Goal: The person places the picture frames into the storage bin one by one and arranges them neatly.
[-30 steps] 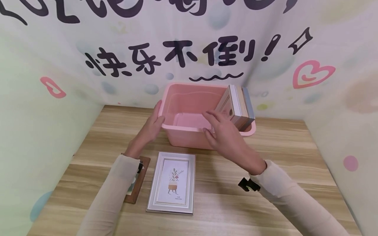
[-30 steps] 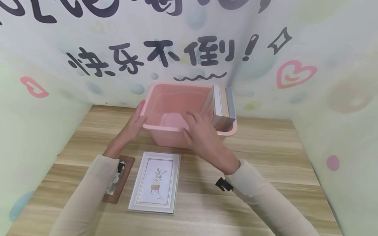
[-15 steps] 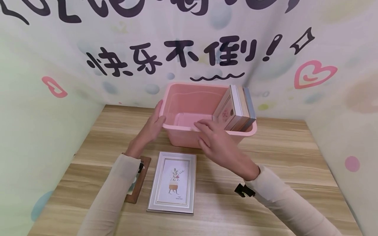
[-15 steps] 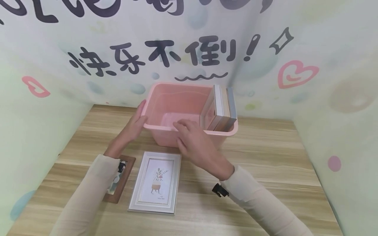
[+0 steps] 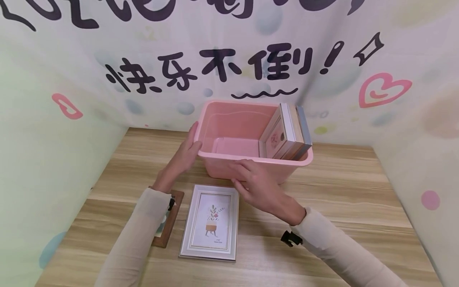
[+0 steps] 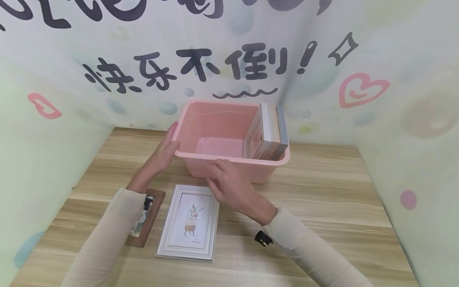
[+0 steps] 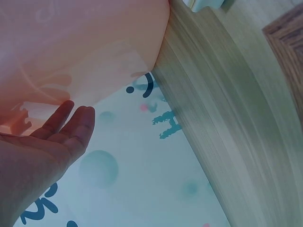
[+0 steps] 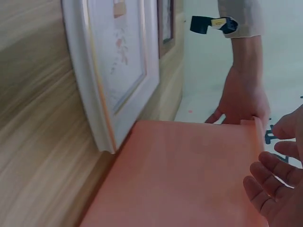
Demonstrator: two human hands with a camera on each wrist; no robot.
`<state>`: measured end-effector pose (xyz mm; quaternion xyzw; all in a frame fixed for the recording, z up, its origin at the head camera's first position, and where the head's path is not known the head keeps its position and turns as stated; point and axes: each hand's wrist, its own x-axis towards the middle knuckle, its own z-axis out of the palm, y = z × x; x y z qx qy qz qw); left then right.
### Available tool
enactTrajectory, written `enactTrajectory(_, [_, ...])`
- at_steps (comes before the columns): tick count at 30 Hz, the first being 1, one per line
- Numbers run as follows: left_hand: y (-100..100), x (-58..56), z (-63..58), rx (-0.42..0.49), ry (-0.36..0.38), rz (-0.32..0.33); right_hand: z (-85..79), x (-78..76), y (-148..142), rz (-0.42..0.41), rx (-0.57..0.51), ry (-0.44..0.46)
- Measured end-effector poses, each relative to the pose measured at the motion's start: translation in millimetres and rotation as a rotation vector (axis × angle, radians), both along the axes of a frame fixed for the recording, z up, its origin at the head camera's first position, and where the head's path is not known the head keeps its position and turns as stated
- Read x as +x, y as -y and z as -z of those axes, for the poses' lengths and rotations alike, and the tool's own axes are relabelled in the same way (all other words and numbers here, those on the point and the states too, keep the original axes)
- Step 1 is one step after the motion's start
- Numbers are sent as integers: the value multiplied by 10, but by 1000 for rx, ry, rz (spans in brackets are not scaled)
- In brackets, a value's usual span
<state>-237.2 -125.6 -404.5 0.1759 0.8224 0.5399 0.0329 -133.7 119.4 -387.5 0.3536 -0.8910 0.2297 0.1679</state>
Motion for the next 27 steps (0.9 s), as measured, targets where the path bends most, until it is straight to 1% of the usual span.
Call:
enactTrajectory(7, [3,14,10,11,0,3,235,-59,1,-32,36,115])
enactTrajectory(13, [2,12,-4,23,22,7,450,-109,8,-44,68,261])
enactTrajectory(16, [-11,37,-71,22,46,8,559,-126,20,-50,68,327])
enactTrajectory(21, [-53,174,-298,-1,67,6,749,-145,66,-75,66,416])
enactTrajectory(23, [-68,222,-364,-3,67,9,817,-145,81,-76,63,444])
enactTrajectory(27, [-80,253,-401,3,63,11,932,-151,97,-64,60,478])
